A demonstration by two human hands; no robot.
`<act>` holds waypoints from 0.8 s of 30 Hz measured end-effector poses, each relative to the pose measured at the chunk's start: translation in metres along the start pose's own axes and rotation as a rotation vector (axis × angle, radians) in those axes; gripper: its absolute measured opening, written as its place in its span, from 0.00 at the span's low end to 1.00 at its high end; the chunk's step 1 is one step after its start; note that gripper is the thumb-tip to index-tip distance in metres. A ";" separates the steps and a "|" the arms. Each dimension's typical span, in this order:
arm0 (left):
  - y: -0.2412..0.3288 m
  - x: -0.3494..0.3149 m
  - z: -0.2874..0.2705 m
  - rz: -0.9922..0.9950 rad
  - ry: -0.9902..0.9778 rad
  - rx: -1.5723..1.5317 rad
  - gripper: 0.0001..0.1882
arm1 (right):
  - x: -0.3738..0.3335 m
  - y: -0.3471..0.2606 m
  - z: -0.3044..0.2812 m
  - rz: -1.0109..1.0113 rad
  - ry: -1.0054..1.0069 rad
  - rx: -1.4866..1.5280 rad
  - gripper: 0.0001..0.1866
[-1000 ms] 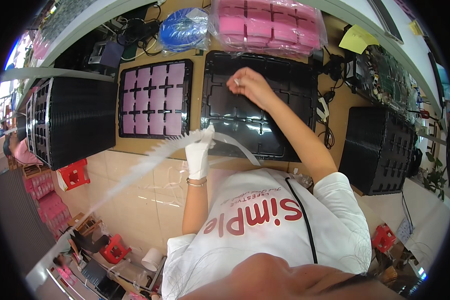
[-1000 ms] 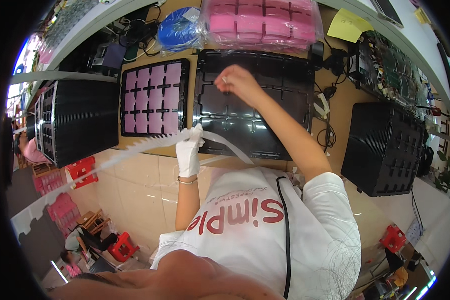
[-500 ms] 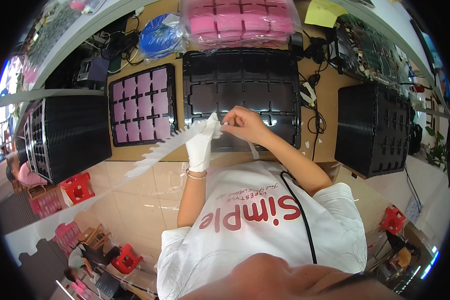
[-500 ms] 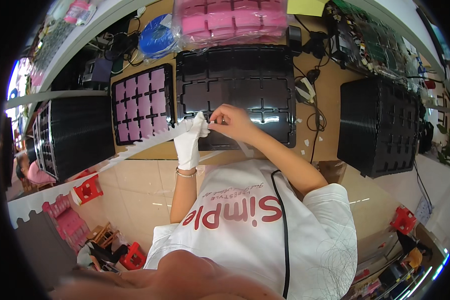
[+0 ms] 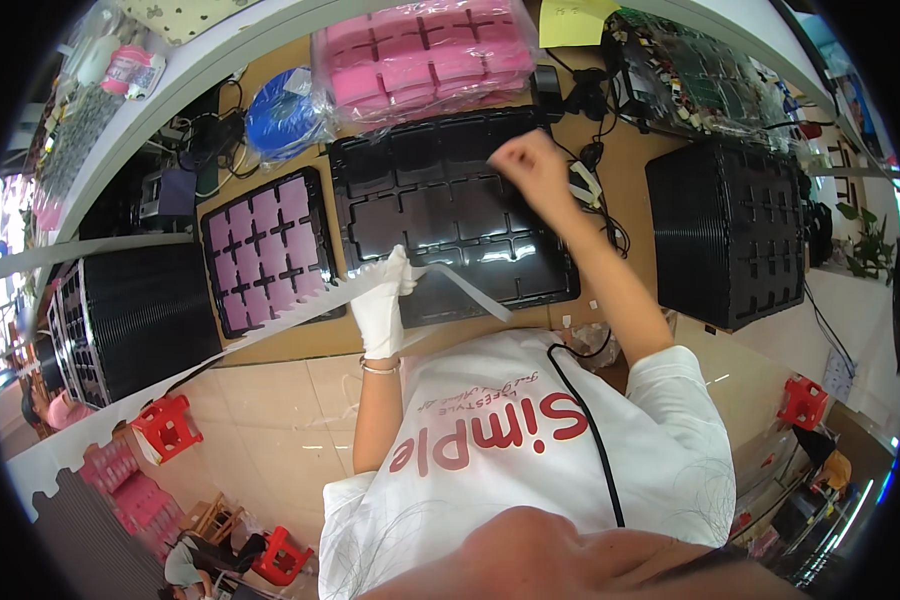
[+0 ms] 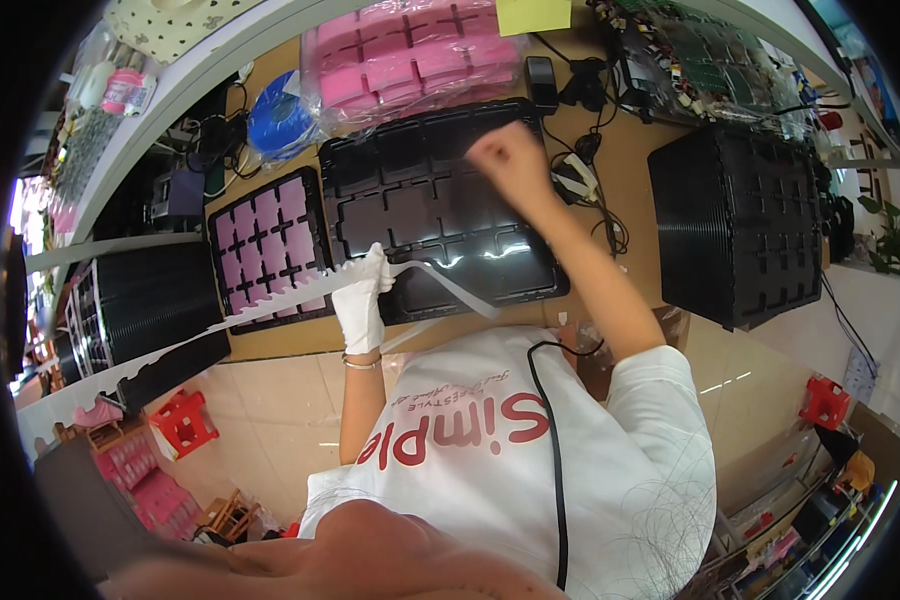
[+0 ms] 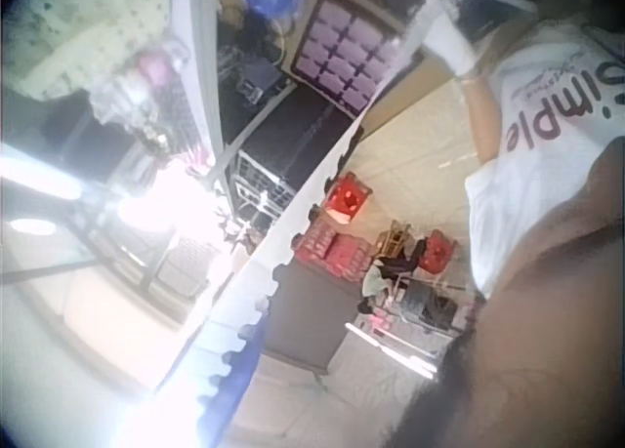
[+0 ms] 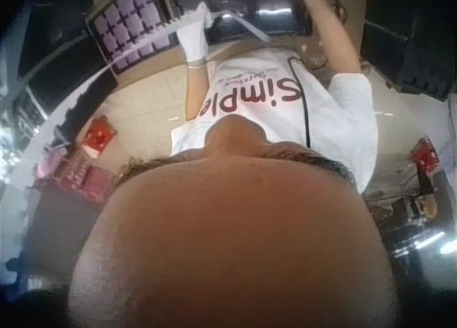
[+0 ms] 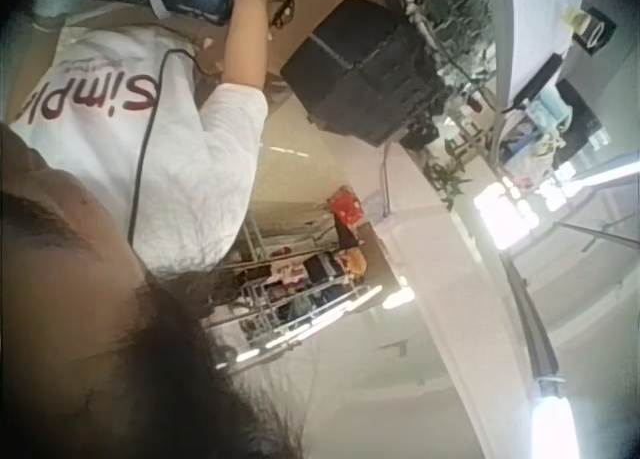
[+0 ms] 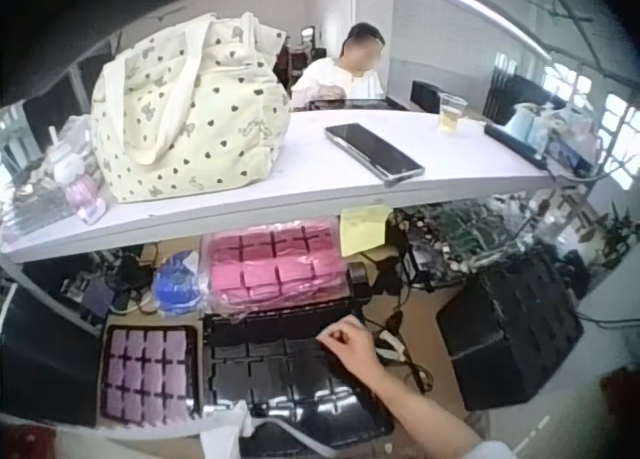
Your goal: The person places pink foam inserts into black plastic trays and secures them with clear plastic tape. They repeatedly pick up foam inserts, position them into the tray compartments, and apply tape to the edges to hold them in place.
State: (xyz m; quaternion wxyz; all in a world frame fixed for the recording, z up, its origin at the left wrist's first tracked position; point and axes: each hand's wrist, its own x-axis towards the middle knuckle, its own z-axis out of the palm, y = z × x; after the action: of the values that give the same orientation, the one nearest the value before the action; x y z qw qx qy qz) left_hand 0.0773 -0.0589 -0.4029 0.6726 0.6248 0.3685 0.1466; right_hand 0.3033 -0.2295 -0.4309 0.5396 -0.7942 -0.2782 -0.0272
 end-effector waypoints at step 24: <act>0.001 0.003 -0.001 -0.031 -0.035 -0.014 0.14 | 0.066 0.105 -0.026 0.004 -0.252 -0.580 0.09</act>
State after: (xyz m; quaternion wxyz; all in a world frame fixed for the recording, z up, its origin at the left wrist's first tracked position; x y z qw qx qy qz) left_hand 0.0787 -0.0557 -0.4025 0.6853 0.6169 0.3653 0.1277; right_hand 0.4156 -0.2524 -0.4857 0.2521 -0.9125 -0.3221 -0.0059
